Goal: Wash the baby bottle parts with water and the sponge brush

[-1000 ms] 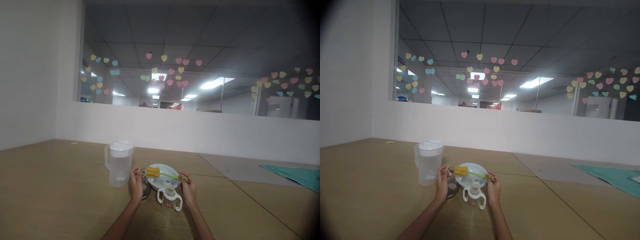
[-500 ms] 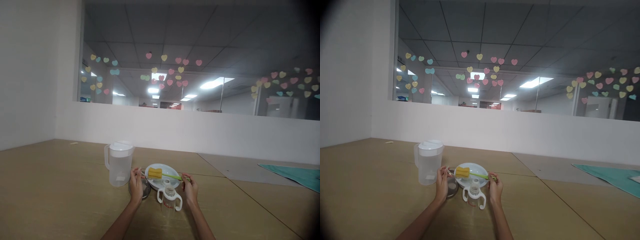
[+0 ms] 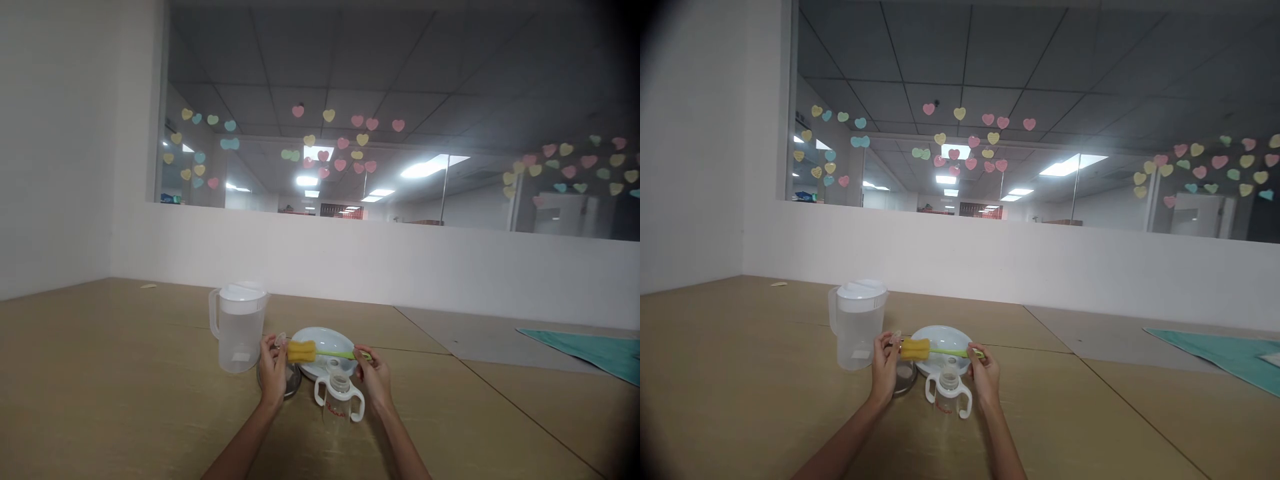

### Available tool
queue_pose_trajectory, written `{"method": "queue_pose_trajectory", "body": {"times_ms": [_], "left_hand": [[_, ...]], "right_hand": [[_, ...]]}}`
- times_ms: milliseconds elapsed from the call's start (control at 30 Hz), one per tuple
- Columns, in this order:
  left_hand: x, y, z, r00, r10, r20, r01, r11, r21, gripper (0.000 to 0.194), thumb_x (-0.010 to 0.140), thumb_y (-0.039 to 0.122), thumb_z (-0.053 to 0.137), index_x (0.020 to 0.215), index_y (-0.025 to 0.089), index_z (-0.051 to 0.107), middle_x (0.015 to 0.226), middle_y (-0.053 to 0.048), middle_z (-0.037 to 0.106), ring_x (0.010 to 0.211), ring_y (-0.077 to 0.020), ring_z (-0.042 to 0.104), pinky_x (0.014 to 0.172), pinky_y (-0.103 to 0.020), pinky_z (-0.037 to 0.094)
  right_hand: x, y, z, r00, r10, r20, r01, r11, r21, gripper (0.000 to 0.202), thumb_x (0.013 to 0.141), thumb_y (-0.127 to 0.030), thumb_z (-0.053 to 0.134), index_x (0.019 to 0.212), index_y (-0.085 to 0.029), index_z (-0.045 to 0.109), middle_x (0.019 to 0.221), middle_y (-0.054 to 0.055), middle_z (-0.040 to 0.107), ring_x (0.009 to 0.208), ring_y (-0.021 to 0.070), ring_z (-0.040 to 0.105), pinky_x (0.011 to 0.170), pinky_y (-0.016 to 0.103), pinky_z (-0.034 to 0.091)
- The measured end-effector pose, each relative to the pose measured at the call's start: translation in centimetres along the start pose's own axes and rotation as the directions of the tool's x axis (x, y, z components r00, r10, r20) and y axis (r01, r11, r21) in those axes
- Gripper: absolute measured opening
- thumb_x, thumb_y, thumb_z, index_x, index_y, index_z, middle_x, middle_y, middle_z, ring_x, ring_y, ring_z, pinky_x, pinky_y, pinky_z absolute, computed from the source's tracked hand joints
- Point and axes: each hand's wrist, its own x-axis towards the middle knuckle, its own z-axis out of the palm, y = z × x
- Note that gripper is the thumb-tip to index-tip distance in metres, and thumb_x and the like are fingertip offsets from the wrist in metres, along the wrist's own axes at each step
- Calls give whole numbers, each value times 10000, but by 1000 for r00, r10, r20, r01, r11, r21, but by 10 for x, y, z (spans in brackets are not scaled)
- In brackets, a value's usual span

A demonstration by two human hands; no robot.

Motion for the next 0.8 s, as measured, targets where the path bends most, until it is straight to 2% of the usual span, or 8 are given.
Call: {"method": "queue_pose_trajectory", "body": {"times_ms": [233, 433, 667, 800], "left_hand": [[1, -1, 0, 1000, 15, -24, -14, 999, 50, 509, 751, 590, 581, 1063, 200, 485, 1017, -66, 612, 772, -156, 640, 735, -295, 521], [1, 2, 1, 999, 34, -24, -33, 999, 25, 492, 754, 549, 599, 1076, 197, 478, 982, -61, 612, 818, -169, 631, 735, -300, 519], [-1, 3, 0, 996, 92, 1, -92, 994, 55, 451, 758, 494, 615, 1072, 201, 481, 1007, -76, 621, 890, -194, 628, 815, -342, 508], [-4, 7, 0, 991, 120, 61, -124, 990, 72, 419, 769, 472, 609, 1072, 208, 488, 1036, -79, 631, 908, -197, 626, 840, -349, 497]], "right_hand": [[1, -2, -3, 987, -14, -159, 14, 1000, -2, 470, 519, -497, 730, 821, -150, 634, 382, -91, 412, 373, 76, 338, 381, 209, 248], [0, -1, -1, 1000, 10, -27, -10, 1000, -5, 471, 523, -485, 732, 831, -141, 639, 377, -82, 430, 380, 76, 346, 395, 206, 252], [2, -2, -4, 981, -5, -195, 4, 1000, -9, 449, 501, -478, 724, 783, -139, 637, 357, -88, 396, 370, 82, 332, 378, 216, 248], [2, -1, -2, 996, 21, -90, -20, 1000, 12, 485, 494, -483, 741, 817, -133, 645, 374, -74, 441, 373, 84, 357, 387, 213, 261]]}}
